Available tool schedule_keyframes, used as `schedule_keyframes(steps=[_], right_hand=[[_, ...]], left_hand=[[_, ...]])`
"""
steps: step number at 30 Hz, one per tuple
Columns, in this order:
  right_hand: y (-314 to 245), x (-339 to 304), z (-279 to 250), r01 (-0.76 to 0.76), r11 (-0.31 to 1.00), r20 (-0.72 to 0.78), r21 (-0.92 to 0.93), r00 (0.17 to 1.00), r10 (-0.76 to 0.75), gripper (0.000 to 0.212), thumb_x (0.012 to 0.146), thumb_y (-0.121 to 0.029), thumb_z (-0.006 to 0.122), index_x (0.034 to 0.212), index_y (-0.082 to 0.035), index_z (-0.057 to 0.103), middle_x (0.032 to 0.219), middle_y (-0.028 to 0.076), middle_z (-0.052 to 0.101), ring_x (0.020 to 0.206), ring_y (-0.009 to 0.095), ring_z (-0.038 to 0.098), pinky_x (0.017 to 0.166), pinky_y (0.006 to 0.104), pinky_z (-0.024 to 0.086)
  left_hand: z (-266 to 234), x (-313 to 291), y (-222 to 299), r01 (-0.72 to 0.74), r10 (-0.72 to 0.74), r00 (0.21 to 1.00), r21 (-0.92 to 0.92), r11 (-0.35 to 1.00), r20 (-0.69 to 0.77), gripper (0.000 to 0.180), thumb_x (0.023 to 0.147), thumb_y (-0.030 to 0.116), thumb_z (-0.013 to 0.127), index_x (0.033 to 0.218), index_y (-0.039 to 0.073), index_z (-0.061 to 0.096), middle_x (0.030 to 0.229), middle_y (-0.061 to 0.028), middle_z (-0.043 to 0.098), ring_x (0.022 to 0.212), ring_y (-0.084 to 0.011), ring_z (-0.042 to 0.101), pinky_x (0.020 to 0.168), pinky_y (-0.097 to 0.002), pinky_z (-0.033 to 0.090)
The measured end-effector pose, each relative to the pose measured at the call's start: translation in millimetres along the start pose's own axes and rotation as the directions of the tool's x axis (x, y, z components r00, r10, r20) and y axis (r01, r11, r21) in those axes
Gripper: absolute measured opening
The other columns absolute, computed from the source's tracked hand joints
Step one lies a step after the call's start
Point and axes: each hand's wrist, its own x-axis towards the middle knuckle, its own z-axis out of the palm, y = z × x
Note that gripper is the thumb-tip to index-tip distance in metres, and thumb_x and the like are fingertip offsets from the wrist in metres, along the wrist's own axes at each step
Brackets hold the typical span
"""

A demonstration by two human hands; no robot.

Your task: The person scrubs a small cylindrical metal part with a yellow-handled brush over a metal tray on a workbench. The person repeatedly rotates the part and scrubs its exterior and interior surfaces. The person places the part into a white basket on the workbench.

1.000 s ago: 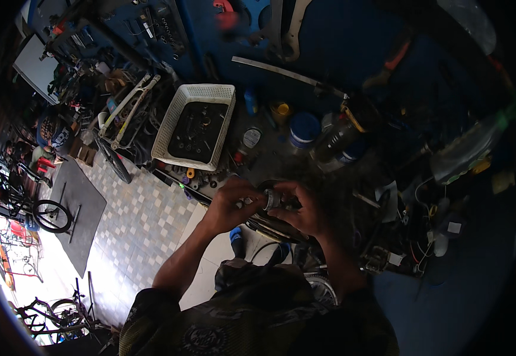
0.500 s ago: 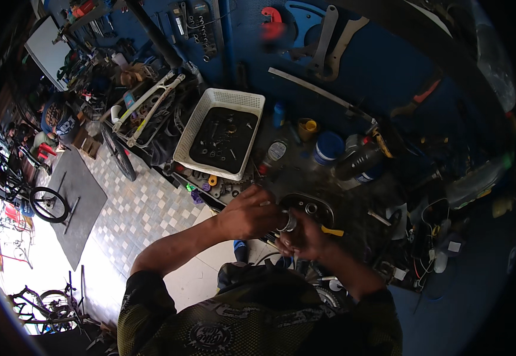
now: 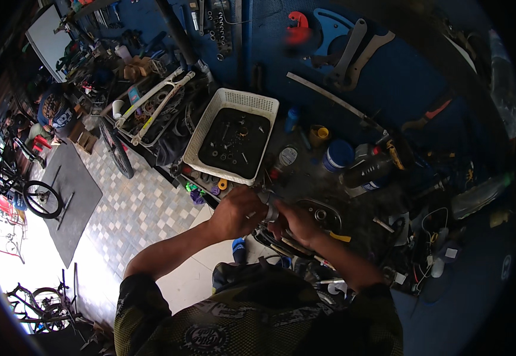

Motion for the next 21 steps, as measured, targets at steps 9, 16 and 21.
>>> schedule_keyframes(steps=[9, 16, 21], right_hand=[[-21, 22, 16, 0.539, -0.49, 0.711, -0.686, 0.35, -0.61, 0.041, 0.083, -0.013, 0.078, 0.121, -0.017, 0.062, 0.125, 0.007, 0.059, 0.113, 0.031, 0.06, 0.092, 0.0451, 0.053], [-5, 55, 35, 0.186, 0.941, 0.026, -0.282, 0.982, -0.186, 0.039, 0.108, -0.043, 0.058, 0.1, -0.006, 0.068, 0.077, 0.004, 0.068, 0.066, 0.016, 0.065, 0.063, 0.0324, 0.051], [-6, 55, 49, 0.485, 0.212, 0.241, -0.848, 0.71, -0.661, 0.02, 0.103, -0.029, 0.064, 0.111, -0.011, 0.068, 0.093, 0.005, 0.067, 0.079, 0.024, 0.069, 0.067, 0.0373, 0.055]], left_hand=[[-34, -14, -36, 0.762, -0.596, 0.63, -0.544, 0.351, 0.498, 0.016, 0.084, 0.006, 0.073, 0.097, 0.0, 0.078, 0.082, -0.0051, 0.072, 0.074, -0.0143, 0.064, 0.067, -0.0324, 0.051], [-48, -12, -34, 0.024, -0.019, 0.998, 0.091, 0.996, -0.056, 0.014, 0.082, 0.004, 0.074, 0.094, 0.0, 0.077, 0.084, -0.0096, 0.072, 0.074, -0.0221, 0.068, 0.07, -0.0355, 0.053], [-51, -30, -53, 0.475, -0.475, 0.873, -0.411, 0.778, 0.111, 0.013, 0.083, 0.005, 0.07, 0.093, 0.0, 0.076, 0.082, -0.0076, 0.071, 0.075, -0.0191, 0.067, 0.068, -0.0311, 0.052]])
